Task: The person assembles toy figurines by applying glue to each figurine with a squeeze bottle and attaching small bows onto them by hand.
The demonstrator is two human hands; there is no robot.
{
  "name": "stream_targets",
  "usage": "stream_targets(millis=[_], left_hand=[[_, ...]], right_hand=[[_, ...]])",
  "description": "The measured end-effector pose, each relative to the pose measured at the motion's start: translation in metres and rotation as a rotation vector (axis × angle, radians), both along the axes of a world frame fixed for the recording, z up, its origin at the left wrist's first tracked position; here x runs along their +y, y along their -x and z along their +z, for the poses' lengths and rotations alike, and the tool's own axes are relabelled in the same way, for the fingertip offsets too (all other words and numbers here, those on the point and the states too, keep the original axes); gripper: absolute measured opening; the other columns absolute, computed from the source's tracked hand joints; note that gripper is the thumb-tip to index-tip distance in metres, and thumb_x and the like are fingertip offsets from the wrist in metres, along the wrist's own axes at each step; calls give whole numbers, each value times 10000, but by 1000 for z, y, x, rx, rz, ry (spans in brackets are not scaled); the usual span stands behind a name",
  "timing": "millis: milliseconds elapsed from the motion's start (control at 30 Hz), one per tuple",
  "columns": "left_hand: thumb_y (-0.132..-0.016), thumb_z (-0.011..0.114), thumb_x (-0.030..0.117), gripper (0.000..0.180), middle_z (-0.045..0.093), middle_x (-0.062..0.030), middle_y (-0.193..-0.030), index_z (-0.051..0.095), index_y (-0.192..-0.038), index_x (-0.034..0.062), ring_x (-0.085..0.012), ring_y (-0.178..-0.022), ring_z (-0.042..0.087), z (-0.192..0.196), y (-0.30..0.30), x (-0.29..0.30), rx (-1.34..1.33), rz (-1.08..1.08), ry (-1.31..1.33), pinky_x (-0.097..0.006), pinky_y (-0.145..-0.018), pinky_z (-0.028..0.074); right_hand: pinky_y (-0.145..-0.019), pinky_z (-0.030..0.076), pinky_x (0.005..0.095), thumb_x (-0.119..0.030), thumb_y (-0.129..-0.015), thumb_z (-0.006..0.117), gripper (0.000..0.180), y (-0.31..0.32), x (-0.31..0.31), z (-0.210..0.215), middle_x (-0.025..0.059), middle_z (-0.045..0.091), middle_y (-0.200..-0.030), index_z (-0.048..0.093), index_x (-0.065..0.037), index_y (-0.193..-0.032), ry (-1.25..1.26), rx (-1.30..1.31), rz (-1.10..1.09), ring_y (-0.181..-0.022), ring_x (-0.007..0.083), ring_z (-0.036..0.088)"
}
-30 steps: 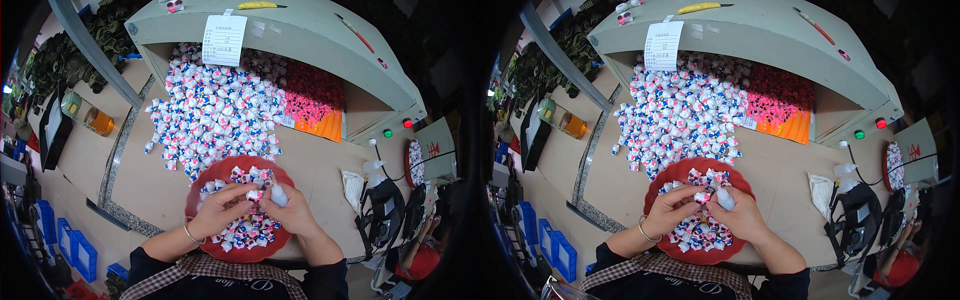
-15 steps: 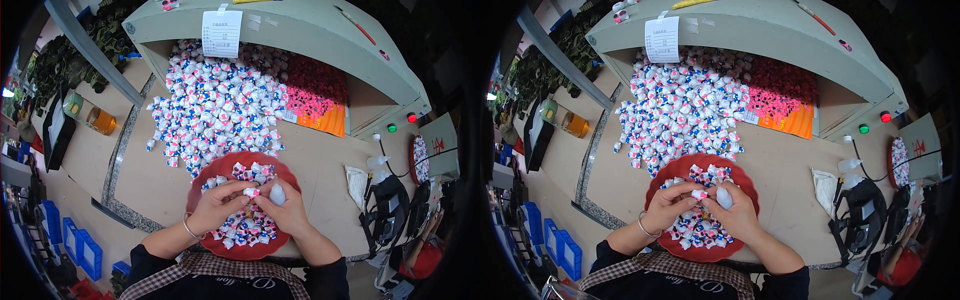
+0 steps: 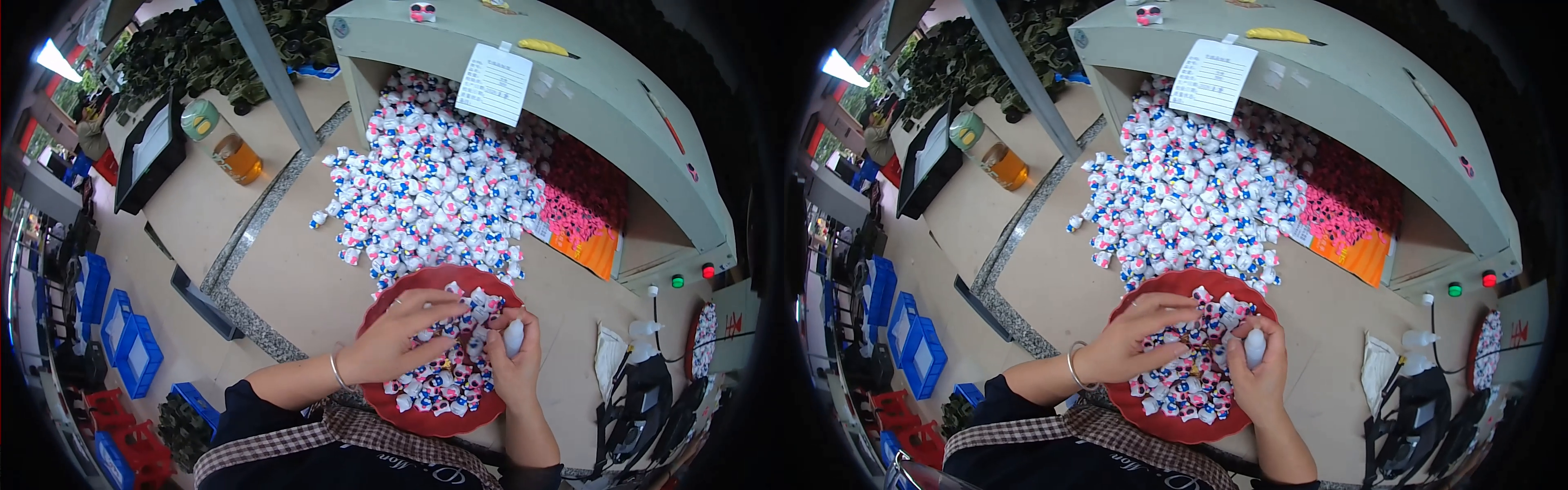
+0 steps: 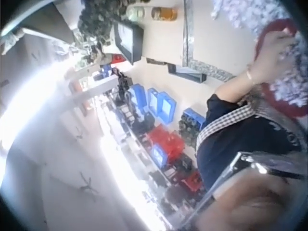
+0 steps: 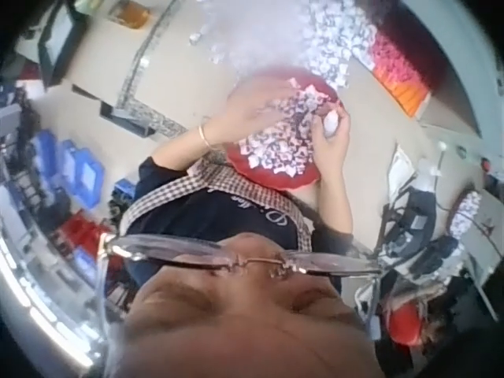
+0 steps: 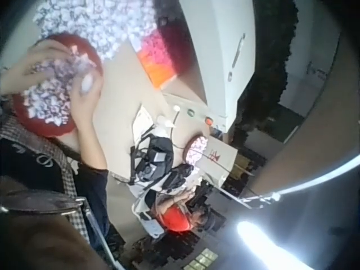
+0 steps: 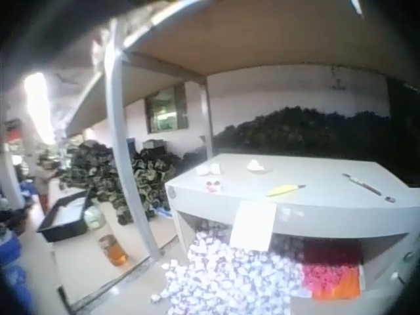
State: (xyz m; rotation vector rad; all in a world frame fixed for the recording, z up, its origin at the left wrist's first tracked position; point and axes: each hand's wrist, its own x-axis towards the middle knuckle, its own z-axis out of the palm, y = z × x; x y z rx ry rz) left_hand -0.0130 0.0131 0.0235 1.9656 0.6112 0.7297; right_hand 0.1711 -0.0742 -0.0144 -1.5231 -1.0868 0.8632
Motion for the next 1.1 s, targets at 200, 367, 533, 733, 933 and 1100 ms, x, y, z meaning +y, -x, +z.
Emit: stream_targets(millis=[200,367,533,733,933,1100], left_hand=[[-699,567,32,445,427,-146,-1156,458,-1130,54,-298,-1039,435,-29,58,43,271,444,-339,-364,-875,361],[-664,582,60,480,414,-164,-1105,446,-1124,68,-321,-929,465,-48,70,71,462,541,-487,-396,-779,412],[-675,599,108,392,461,-153,-970,482,-1049,89,-297,-825,505,-66,66,81,548,517,-559,-358,-677,435],[-772,559,130,255,506,-72,-807,512,-1016,74,-221,-680,521,-69,78,82,332,632,-475,-307,-616,464],[-861,481,191,300,519,-30,-823,461,-1149,110,-87,-699,522,-34,79,69,-671,609,1026,-185,-554,467],[-857,485,170,371,527,-51,-881,404,-1214,112,-107,-733,540,0,35,28,-619,327,1218,-197,-573,479]], right_hand=[[-588,479,211,-36,-827,473,350,3,3,2,71,474,-969,342,-8,-1150,-62,97,-19,-793,118,522],[-587,479,213,-34,-844,433,333,8,5,10,77,475,-969,341,4,-1162,-9,200,-12,-790,114,522],[-585,478,211,-38,-851,418,334,6,7,8,82,477,-961,333,9,-1171,-1,197,-28,-785,112,522],[-586,479,211,-64,-865,412,337,6,7,8,79,479,-955,322,-10,-1185,-14,282,-70,-795,115,524],[-574,493,221,-69,-861,426,342,3,8,9,110,492,-948,305,4,-1173,-46,191,-98,-790,131,546],[-608,504,236,-78,-857,451,335,-3,1,16,122,528,-947,323,4,-1156,22,366,-74,-835,163,561]])
